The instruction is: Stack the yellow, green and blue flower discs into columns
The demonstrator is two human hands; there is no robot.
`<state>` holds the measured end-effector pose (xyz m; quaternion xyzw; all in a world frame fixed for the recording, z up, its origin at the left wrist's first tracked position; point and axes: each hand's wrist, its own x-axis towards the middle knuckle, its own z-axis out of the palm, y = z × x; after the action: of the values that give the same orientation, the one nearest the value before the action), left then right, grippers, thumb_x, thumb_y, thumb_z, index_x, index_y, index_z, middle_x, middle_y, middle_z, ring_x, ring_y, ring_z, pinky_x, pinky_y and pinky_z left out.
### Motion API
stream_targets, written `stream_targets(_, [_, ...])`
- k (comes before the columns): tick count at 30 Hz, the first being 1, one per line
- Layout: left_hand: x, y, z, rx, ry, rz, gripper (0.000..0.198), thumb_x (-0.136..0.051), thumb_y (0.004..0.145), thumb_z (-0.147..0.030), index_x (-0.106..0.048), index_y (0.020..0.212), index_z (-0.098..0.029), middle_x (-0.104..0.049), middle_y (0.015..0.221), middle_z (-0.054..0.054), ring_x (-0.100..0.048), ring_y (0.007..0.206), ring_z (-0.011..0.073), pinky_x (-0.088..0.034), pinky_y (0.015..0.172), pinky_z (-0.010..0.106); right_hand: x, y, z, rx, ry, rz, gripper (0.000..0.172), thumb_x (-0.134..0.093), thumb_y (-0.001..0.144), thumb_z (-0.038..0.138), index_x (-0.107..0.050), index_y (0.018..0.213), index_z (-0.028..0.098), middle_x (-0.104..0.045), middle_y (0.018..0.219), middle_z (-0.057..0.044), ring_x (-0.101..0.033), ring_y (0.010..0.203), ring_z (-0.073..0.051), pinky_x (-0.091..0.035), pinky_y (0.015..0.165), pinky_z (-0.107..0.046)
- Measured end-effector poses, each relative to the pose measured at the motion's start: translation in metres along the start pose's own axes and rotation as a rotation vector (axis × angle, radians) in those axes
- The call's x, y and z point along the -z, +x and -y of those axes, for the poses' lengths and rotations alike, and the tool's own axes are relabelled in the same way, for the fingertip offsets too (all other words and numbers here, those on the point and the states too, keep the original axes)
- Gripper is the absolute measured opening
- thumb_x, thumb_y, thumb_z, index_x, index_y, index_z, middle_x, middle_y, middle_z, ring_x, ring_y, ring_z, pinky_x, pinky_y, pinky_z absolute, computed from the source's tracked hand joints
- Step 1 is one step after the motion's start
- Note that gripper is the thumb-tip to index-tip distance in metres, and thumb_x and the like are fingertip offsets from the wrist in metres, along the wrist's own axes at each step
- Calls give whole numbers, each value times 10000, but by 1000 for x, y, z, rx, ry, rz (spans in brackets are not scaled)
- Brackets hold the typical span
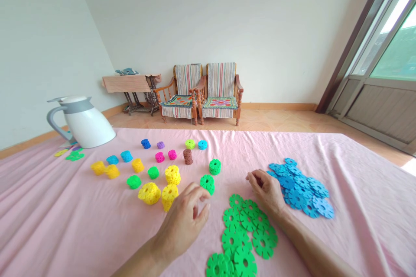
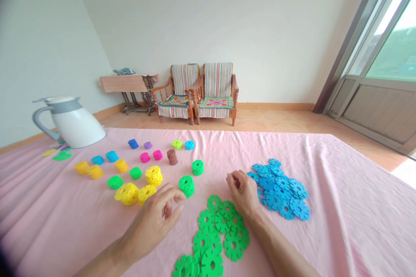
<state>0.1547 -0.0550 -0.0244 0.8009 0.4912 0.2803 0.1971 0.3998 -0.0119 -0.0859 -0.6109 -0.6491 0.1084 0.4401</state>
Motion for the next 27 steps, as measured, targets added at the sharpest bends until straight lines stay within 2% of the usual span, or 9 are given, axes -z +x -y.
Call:
stream_targets(3, [-11, -17, -1, 16, 16, 115, 139, -488, 753, -76, -549, 749, -200, -569, 791, -8, -525, 580, 109, -404, 581, 236, 0, -1, 0, 14, -6, 20, 371, -411, 892, 390, -615, 669, 175, -549, 587, -9, -461, 508, -127, -305, 514, -263])
stream_targets(8, [-24, -24, 7, -21, 48, 164, 156, -489, 726, -57, -486, 641, -188, -527, 670, -21, -521, 596, 113, -360, 546, 213, 4, 2, 4, 27, -48, 75, 352, -411, 880, 362, -602, 651, 174, -556, 598, -12, -481, 520, -126, -317, 527, -265])
stream_targets(12, [-27, -23, 12, -65, 60, 153, 162, -486, 708, -33, -478, 648, -182, -508, 650, -36, -493, 577, 93, -339, 545, 198, 21, 6, 19, 50, -106, 367, 263, -430, 836, 271, -584, 643, 181, -580, 618, -9, -523, 560, -130, -348, 553, -255])
stream_targets(16, [-25, -24, 12, -81, 51, 160, 165, -485, 706, -22, -481, 655, -179, -506, 652, -40, -480, 572, 86, -324, 540, 192, 45, 0, 36, 59, -147, 646, 128, -512, 753, 236, -610, 815, 182, -624, 795, -37, -578, 717, -164, -406, 652, -277])
stream_targets(18, [-24, -24, 12, -86, 41, 167, 163, -487, 706, -22, -482, 662, -179, -508, 659, -40, -481, 573, 85, -322, 540, 192, 54, -6, 40, 87, -172, 722, 250, -559, 700, 215, -591, 946, 187, -608, 911, -54, -571, 818, -190, -416, 723, -308])
stream_targets(21, [-23, -24, 12, -85, 27, 172, 160, -488, 712, -26, -482, 666, -178, -515, 666, -37, -492, 582, 88, -326, 546, 193, 59, -15, 40, 118, -204, 751, 355, -565, 666, 177, -558, 1020, 199, -573, 978, -61, -537, 915, -213, -402, 797, -344])
stream_targets(27, [-23, -23, 13, -82, 11, 184, 145, -486, 723, -40, -495, 679, -179, -541, 695, -27, -518, 607, 96, -340, 565, 198, 53, -19, 31, 123, -187, 720, 211, -495, 698, 142, -526, 898, 198, -538, 891, -34, -514, 830, -174, -402, 738, -314])
